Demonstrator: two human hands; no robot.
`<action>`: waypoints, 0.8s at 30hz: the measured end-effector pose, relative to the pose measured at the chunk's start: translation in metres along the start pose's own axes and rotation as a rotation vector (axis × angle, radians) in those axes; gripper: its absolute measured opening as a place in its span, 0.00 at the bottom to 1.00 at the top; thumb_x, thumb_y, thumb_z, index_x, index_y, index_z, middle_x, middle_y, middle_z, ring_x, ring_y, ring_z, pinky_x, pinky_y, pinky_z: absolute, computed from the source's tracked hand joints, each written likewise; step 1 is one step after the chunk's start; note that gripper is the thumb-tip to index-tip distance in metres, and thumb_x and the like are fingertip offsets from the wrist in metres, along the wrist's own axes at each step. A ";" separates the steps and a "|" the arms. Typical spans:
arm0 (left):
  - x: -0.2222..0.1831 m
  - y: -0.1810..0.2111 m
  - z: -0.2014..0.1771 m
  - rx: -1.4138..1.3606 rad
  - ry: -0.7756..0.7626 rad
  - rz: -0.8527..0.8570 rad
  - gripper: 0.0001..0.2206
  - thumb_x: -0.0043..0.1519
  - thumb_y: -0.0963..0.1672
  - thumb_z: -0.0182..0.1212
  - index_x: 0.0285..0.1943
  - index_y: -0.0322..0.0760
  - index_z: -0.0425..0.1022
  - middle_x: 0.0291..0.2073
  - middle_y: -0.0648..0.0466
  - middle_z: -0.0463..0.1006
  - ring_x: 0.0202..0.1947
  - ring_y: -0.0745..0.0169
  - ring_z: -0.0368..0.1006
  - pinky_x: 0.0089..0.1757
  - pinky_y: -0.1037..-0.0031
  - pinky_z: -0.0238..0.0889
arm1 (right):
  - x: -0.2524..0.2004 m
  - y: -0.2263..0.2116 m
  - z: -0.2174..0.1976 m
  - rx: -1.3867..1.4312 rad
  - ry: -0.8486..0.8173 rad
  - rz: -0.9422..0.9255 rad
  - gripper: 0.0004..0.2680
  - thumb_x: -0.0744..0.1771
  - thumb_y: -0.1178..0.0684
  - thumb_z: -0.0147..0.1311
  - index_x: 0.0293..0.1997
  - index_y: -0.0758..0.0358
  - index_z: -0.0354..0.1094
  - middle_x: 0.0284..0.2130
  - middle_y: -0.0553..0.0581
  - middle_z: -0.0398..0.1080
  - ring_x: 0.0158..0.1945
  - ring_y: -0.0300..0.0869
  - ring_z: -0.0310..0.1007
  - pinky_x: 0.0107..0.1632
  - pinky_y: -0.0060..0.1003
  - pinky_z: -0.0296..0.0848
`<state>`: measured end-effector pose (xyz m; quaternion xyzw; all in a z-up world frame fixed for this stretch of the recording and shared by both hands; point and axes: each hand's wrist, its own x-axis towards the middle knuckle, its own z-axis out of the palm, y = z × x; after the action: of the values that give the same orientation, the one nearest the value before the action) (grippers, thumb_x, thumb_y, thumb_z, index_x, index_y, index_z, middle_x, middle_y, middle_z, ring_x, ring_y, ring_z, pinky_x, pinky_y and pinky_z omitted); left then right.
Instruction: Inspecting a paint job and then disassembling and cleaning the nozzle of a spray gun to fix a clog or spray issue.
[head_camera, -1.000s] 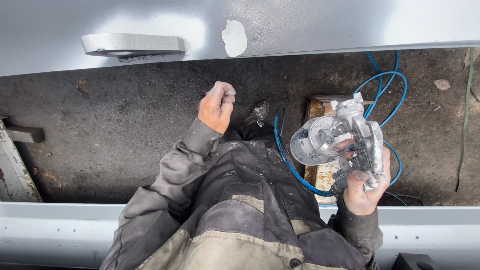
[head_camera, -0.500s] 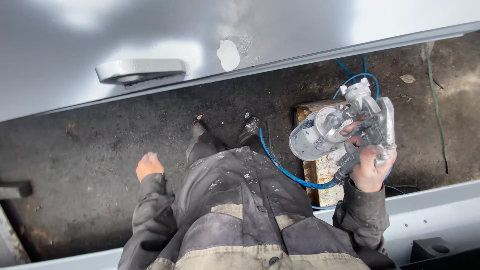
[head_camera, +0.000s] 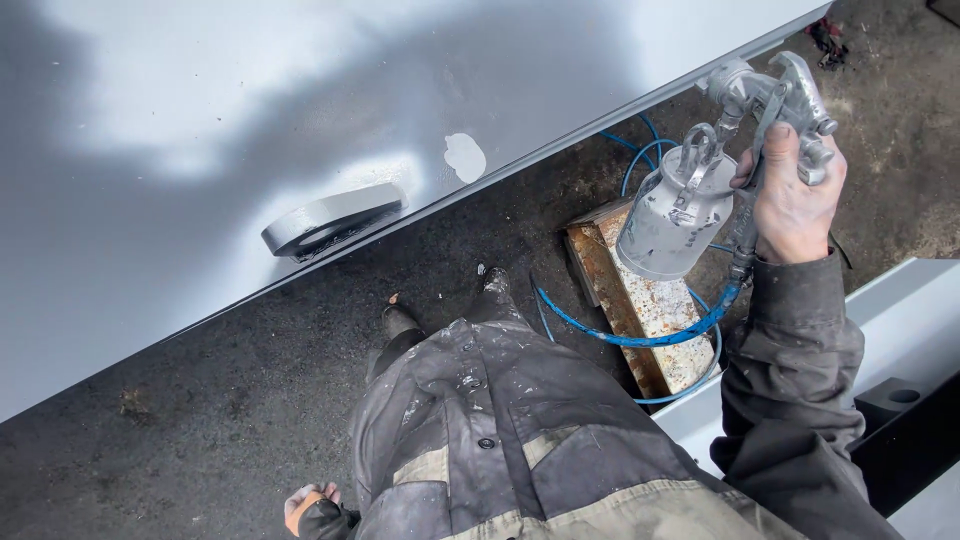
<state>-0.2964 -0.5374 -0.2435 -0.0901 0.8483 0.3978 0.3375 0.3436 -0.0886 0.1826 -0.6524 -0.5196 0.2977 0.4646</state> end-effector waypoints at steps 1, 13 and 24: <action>0.006 0.005 -0.003 0.000 -0.005 0.001 0.09 0.66 0.38 0.57 0.53 0.32 0.65 0.30 0.46 0.77 0.25 0.58 0.75 0.26 0.70 0.71 | 0.002 -0.002 0.005 -0.002 0.004 -0.001 0.09 0.78 0.47 0.48 0.54 0.62 0.60 0.30 0.52 0.66 0.30 0.37 0.68 0.36 0.29 0.73; 0.032 0.062 0.005 -0.037 -0.005 0.194 0.13 0.69 0.35 0.54 0.59 0.29 0.57 0.40 0.44 0.76 0.32 0.62 0.77 0.35 0.74 0.76 | -0.015 -0.049 0.067 -0.006 -0.057 0.005 0.08 0.76 0.50 0.55 0.53 0.61 0.62 0.32 0.49 0.66 0.31 0.33 0.68 0.36 0.27 0.74; 0.061 0.038 -0.014 0.011 -0.176 0.200 0.31 0.58 0.31 0.45 0.74 0.32 0.60 0.63 0.38 0.70 0.64 0.51 0.67 0.60 0.70 0.59 | -0.052 -0.111 0.145 0.031 -0.323 -0.049 0.16 0.74 0.52 0.51 0.69 0.68 0.61 0.31 0.52 0.67 0.30 0.36 0.65 0.36 0.29 0.71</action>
<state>-0.3656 -0.5157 -0.2530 0.0320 0.8224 0.4311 0.3699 0.1581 -0.0921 0.2229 -0.5758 -0.5986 0.3954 0.3921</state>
